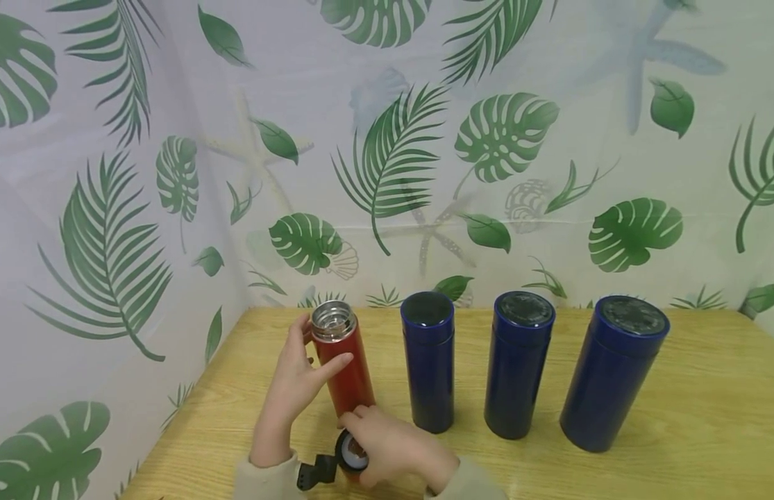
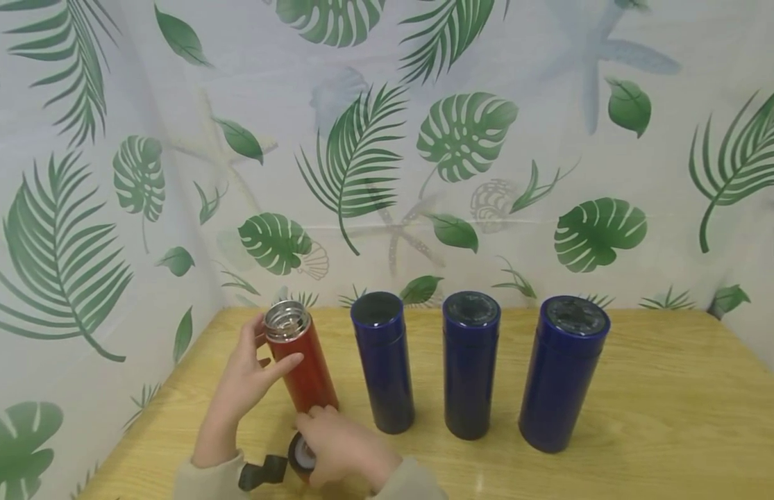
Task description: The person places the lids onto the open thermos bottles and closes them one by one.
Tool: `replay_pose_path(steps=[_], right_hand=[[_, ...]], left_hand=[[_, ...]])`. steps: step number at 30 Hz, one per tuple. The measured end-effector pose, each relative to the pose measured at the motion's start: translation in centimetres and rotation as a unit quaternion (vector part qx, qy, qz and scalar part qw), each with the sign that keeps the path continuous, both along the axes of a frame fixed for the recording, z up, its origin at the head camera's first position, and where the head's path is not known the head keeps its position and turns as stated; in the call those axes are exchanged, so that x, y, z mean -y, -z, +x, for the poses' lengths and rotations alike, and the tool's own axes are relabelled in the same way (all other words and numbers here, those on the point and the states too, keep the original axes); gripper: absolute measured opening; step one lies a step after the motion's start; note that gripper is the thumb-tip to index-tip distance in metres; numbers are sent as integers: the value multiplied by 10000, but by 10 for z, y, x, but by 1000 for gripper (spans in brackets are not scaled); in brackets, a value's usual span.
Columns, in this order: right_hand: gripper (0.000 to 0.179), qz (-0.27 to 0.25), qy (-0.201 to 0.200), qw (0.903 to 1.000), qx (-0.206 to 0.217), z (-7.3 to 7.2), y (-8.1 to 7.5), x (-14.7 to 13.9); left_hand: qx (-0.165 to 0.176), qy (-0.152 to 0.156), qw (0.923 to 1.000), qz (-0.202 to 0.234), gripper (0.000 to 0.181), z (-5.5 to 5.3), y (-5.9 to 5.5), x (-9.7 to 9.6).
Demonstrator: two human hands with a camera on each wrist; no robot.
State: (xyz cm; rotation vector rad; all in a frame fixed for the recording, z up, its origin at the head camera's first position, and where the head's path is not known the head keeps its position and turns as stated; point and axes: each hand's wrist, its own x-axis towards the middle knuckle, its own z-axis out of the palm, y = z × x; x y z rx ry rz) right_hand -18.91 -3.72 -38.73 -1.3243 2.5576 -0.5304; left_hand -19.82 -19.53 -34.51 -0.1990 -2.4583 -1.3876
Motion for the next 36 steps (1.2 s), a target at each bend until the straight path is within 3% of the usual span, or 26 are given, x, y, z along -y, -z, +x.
replay_pose_path(steps=[7,13,21,30,36], right_hand=[[62,-495,500,9964,483,5,-31,-20],[65,-873,726,9933,234,12,-50,-37],[66,-1325,791,9875,-328,20,-62,-49],[71,-1788,1098,9764,-502,24,-71,-58],[73,-2189,1287,9652,-628,23,-75,-67]], left_hand=[[-2,83,9997,208,81,-3,2,-2],[41,48,9996,287,80,-4,4,-3],[47,-224,9993,286,74,-7,6,-3],[28,-445,9990,74,71,-3,2,-4],[157,-414,9990,20,66,1,-3,-2]])
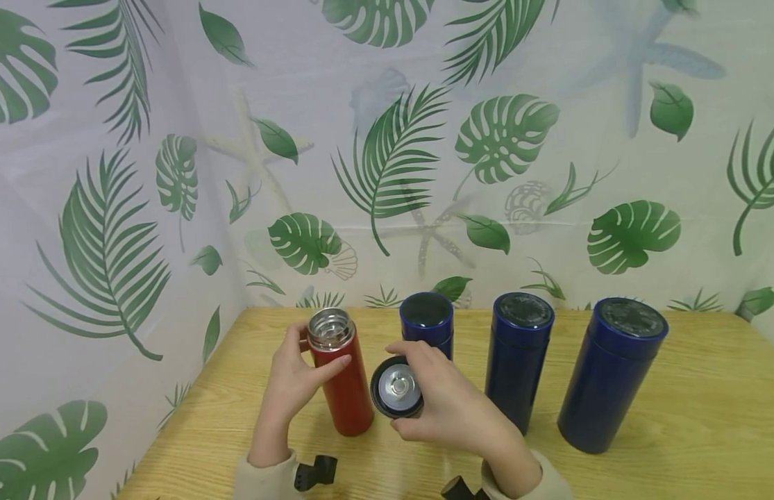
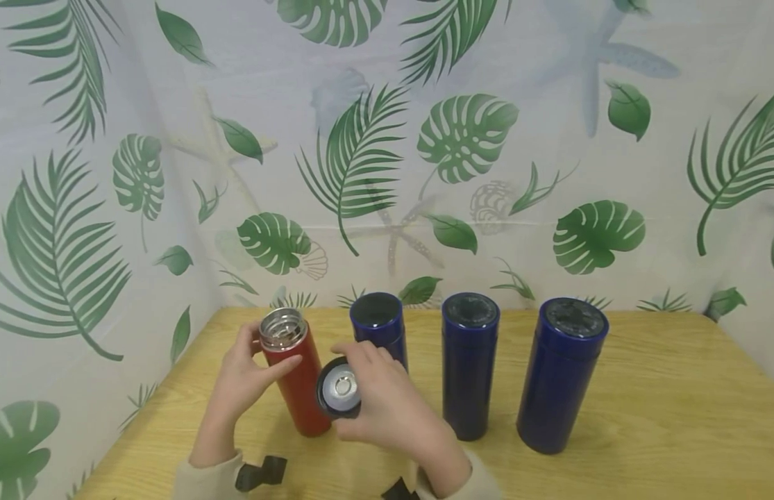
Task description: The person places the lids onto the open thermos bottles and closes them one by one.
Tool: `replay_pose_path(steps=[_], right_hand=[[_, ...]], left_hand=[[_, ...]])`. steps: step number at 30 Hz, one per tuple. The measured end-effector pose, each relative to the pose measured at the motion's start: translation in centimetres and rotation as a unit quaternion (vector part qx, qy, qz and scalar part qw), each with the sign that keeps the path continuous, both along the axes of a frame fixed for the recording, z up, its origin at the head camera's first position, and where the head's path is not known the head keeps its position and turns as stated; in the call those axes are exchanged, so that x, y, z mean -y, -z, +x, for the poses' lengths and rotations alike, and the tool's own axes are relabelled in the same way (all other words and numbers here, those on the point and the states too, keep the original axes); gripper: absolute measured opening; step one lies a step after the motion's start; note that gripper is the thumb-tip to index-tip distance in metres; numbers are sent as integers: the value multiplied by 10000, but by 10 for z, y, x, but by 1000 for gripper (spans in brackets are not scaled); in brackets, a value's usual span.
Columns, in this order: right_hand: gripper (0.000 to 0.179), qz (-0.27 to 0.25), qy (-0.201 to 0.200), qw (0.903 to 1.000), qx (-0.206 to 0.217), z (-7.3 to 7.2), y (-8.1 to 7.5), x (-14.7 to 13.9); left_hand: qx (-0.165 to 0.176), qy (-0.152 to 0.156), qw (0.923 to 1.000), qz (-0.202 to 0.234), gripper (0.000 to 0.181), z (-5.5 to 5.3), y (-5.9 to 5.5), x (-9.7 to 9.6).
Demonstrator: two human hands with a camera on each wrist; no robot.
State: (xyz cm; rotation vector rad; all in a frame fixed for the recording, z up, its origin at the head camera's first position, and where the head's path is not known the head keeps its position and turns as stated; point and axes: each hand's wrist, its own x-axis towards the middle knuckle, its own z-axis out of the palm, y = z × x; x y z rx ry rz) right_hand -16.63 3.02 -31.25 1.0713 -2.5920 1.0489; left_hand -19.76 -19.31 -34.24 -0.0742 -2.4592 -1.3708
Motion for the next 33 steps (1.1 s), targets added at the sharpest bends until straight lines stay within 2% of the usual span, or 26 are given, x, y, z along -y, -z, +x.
replay_pose_path(steps=[4,10,15,18,24,28,33], right_hand=[[76,-204,120,9997,-50,1,-2,-5],[78,-526,389,9978,-98,4,-5,-15],[78,-559,550,9967,-212,6,-8,-22],[78,-576,574,9959,-393,6,-9,-27],[79,-546,703,9950,-462,9,-13,-33],[81,-553,760,9945,-466,12,-16,-38],[84,-755,694,9934,-517,17,-19,-45]], left_hand=[[-11,145,9999,-74,65,3,-3,0],[-117,604,9978,-252,61,9,-8,-4],[194,1090,9937,-184,60,14,-11,-9],[357,1589,9866,-24,60,16,-11,-13],[556,2578,9640,350,61,21,-14,-23],[660,2920,9531,445,60,24,-15,-32],[720,3205,9433,482,57,26,-15,-42]])
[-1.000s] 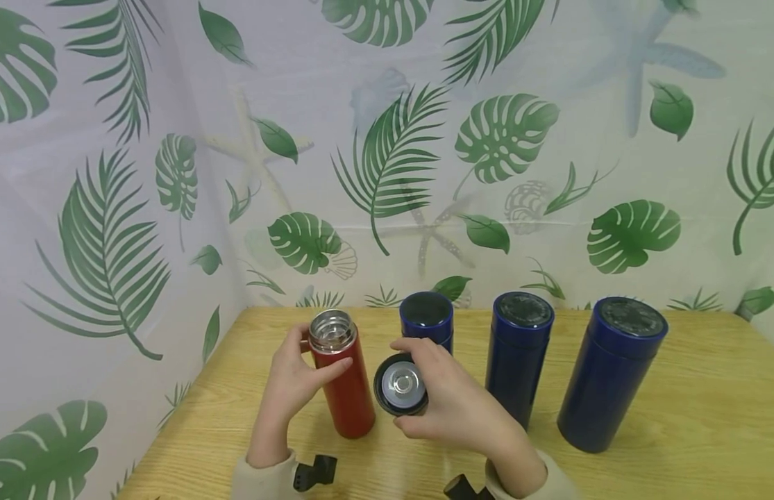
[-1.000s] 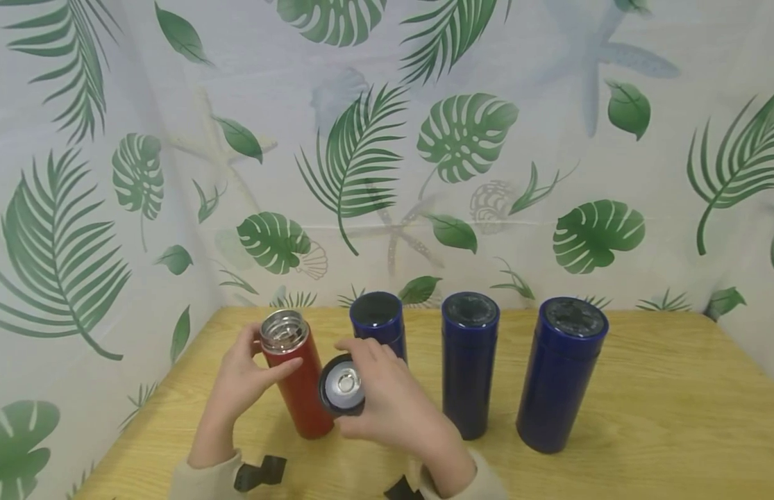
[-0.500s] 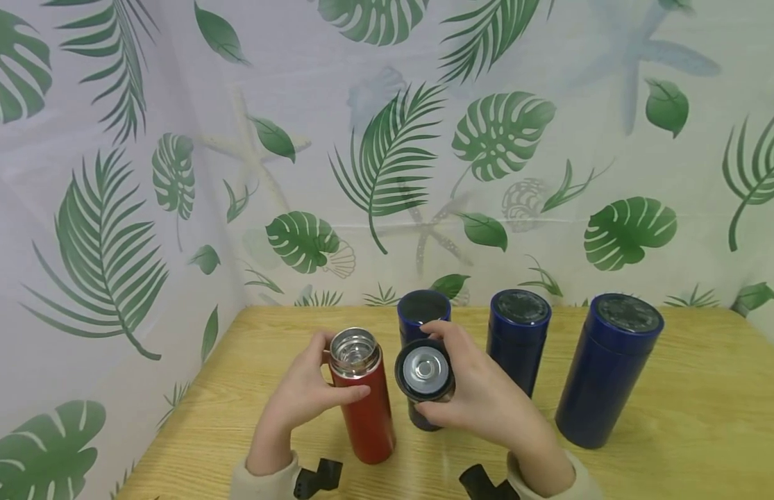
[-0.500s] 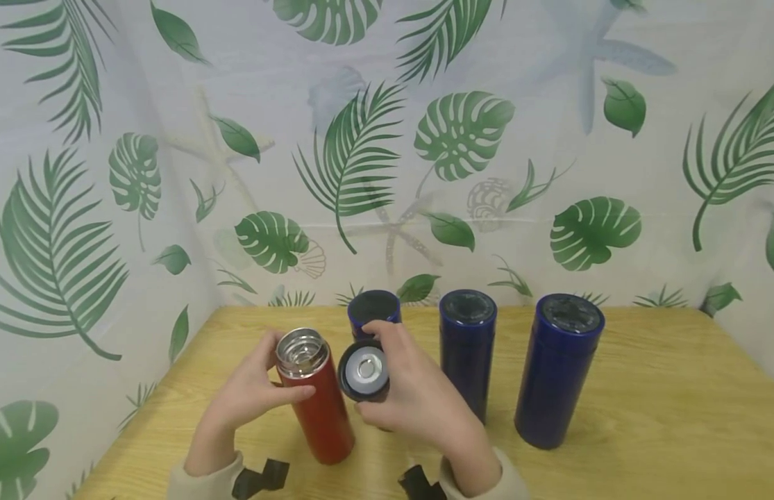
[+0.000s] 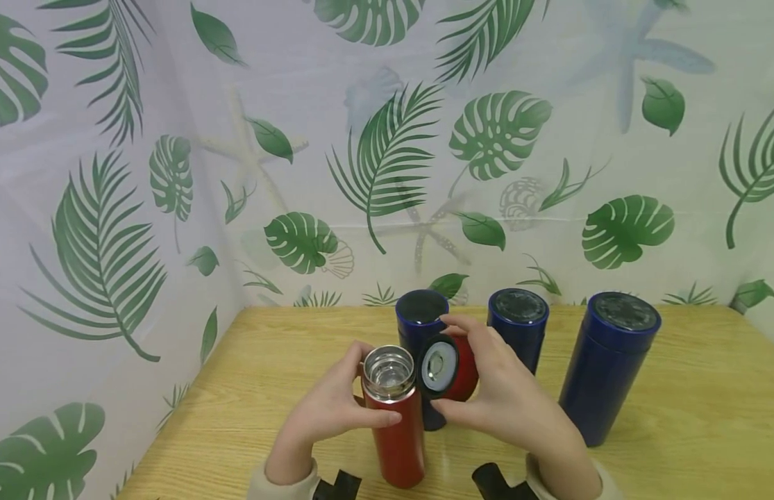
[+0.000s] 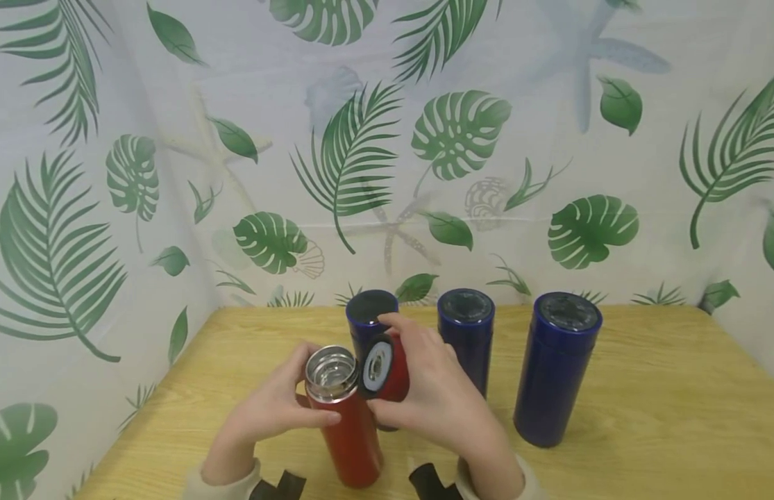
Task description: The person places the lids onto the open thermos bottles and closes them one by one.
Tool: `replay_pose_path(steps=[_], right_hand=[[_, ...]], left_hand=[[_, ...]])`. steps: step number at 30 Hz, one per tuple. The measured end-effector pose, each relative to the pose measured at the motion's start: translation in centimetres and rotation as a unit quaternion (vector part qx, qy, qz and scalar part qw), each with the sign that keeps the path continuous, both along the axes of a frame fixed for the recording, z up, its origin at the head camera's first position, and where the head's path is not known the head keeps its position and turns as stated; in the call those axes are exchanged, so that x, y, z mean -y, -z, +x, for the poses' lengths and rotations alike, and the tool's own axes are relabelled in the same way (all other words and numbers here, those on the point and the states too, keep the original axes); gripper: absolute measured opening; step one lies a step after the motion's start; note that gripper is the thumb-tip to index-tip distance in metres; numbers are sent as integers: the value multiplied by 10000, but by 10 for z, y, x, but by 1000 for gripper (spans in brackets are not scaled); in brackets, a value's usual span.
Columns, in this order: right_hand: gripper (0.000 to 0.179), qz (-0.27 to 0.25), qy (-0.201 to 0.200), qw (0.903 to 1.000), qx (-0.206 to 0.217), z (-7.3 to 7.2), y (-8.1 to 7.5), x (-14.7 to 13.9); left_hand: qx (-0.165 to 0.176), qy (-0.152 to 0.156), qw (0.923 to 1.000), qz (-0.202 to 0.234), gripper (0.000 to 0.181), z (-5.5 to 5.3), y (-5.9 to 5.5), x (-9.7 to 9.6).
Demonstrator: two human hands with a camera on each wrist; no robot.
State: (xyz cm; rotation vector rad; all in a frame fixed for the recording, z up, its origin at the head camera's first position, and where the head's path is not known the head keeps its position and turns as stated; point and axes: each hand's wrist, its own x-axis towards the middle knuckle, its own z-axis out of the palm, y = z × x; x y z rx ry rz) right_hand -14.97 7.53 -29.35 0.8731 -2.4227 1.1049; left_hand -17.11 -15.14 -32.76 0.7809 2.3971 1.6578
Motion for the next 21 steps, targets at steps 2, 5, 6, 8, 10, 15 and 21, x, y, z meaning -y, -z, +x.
replay_pose_path(steps=[2,5,6,8,10,15,21], right_hand=[[84,-121,-73,9999,-27,1,-1,-2],[81,-301,-152,9994,-104,0,-2,-2],[81,-362,-175,9991,-115,-1,-2,-2],[79,-475,-235,9985,-125,-2,-1,-1],[78,-586,-296,9977,-175,-2,0,2],[80,-895,-341,9942,-493,-1,2,10],[76,-1096,-688,9912,-268,-1,7,22]], left_hand=[[-5,61,10000,-26,57,1,0,-3],[-32,147,9999,-45,58,3,0,-8],[-48,171,9998,-61,58,4,0,-10],[-33,224,9997,-69,58,5,0,-13],[2,270,9996,-63,58,5,0,-16],[40,298,9995,-44,59,6,0,-18],[-8,339,9994,7,59,7,1,-19]])
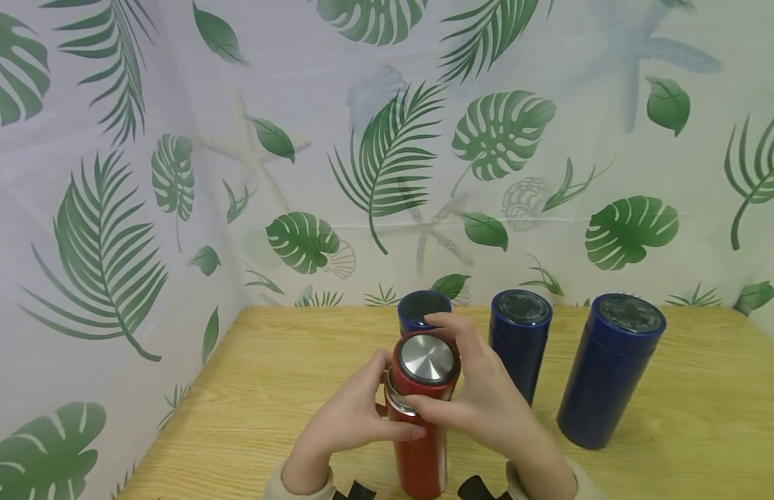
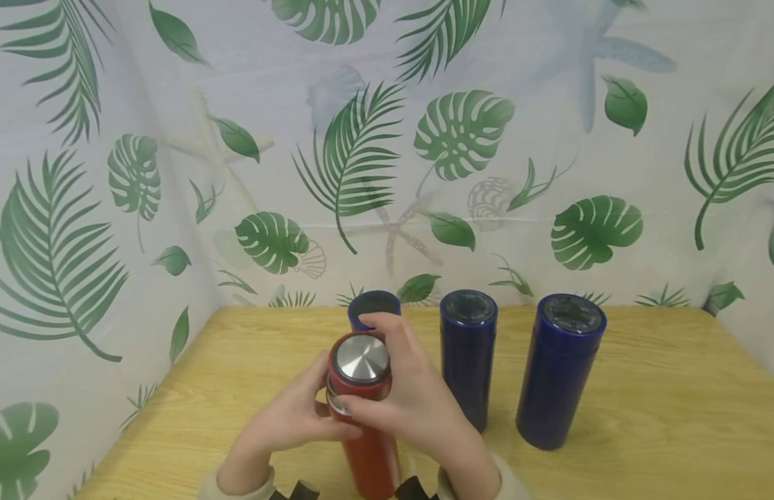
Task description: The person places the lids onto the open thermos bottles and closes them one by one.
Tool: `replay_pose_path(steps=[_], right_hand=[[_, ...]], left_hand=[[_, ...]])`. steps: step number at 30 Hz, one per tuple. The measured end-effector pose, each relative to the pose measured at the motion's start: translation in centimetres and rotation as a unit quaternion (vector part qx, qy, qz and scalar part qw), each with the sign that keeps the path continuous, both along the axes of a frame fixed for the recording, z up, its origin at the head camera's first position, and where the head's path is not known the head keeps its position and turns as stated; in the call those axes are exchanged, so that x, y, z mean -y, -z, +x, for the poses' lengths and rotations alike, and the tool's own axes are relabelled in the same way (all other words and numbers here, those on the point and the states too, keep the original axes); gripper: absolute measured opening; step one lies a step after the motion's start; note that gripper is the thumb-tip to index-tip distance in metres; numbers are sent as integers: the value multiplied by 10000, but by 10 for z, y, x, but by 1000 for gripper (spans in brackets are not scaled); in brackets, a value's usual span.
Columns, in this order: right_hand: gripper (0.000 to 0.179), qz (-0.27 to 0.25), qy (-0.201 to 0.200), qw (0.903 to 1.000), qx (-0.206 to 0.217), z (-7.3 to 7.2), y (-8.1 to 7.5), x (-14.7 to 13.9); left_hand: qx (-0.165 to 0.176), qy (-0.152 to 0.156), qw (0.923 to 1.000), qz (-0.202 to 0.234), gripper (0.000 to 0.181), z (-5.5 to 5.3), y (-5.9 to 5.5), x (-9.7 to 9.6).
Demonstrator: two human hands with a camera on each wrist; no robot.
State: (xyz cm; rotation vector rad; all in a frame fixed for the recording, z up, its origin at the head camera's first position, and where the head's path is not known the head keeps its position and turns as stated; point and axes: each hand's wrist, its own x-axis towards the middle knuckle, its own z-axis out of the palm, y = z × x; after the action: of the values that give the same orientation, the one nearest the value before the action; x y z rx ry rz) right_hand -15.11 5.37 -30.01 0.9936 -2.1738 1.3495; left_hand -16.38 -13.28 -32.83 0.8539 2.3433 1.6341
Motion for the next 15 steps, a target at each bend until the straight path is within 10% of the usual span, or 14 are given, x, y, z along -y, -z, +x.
replay_pose_path(steps=[15], right_hand=[[54,538,-357,9979,-9,-3,3,7]], left_hand=[[-697,-258,9971,-131,64,0,0,2]])
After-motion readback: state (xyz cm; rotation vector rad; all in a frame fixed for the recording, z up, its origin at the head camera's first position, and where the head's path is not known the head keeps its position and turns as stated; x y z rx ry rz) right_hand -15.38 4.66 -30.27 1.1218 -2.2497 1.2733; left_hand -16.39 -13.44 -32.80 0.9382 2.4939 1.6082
